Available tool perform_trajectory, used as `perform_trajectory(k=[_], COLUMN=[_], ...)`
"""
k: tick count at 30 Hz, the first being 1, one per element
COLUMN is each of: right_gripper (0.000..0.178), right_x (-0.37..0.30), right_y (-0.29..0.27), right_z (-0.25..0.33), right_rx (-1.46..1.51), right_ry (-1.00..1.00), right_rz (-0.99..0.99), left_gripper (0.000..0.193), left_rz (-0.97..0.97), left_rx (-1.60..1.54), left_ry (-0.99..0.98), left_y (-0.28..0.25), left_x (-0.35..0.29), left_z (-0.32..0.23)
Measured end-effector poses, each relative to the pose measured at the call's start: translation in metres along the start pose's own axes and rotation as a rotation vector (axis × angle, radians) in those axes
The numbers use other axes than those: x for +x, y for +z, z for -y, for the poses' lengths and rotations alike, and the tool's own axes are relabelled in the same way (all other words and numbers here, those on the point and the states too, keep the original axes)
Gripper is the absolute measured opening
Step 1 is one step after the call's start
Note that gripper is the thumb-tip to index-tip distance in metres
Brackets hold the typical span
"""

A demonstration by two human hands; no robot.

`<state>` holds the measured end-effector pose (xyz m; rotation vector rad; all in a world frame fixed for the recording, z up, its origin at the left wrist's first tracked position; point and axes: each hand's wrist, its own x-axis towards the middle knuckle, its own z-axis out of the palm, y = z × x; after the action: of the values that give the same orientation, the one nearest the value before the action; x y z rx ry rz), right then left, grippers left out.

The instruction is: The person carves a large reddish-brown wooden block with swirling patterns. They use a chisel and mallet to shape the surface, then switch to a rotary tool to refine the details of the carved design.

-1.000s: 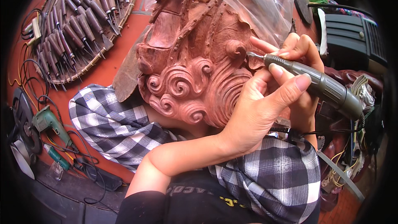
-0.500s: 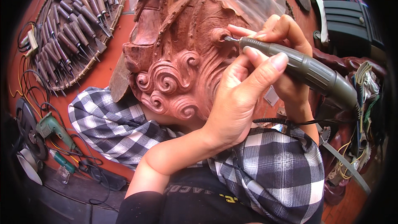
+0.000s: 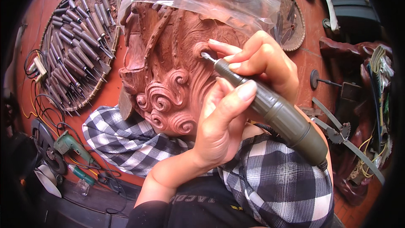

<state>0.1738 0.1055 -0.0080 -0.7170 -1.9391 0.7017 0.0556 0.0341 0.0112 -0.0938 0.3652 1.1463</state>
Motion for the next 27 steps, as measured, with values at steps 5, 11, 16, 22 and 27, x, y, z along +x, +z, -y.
perform_trajectory(k=[5, 11, 16, 22, 27], right_gripper=[0.02, 0.021, 0.015, 0.014, 0.018], right_x=[0.001, -0.008, -0.016, -0.026, -0.025], right_y=[-0.002, -0.008, 0.0, 0.01, 0.02], right_z=[0.006, 0.004, 0.005, 0.003, -0.003], right_rx=[-0.064, -0.039, 0.088, 0.134, 0.065], right_ry=[0.065, 0.089, 0.02, 0.023, 0.001], right_rz=[-0.023, -0.009, -0.088, -0.188, -0.212], left_gripper=[0.044, 0.053, 0.057, 0.064, 0.063], left_rz=[0.026, -0.005, -0.035, 0.014, -0.083], left_rx=[0.014, 0.023, 0.181, 0.293, 0.358], left_ry=[-0.008, -0.083, -0.096, -0.109, -0.045], left_y=[-0.002, -0.004, -0.006, -0.009, -0.015], left_x=[0.0, 0.001, -0.005, -0.004, -0.008], left_z=[0.001, 0.003, 0.004, 0.003, 0.0])
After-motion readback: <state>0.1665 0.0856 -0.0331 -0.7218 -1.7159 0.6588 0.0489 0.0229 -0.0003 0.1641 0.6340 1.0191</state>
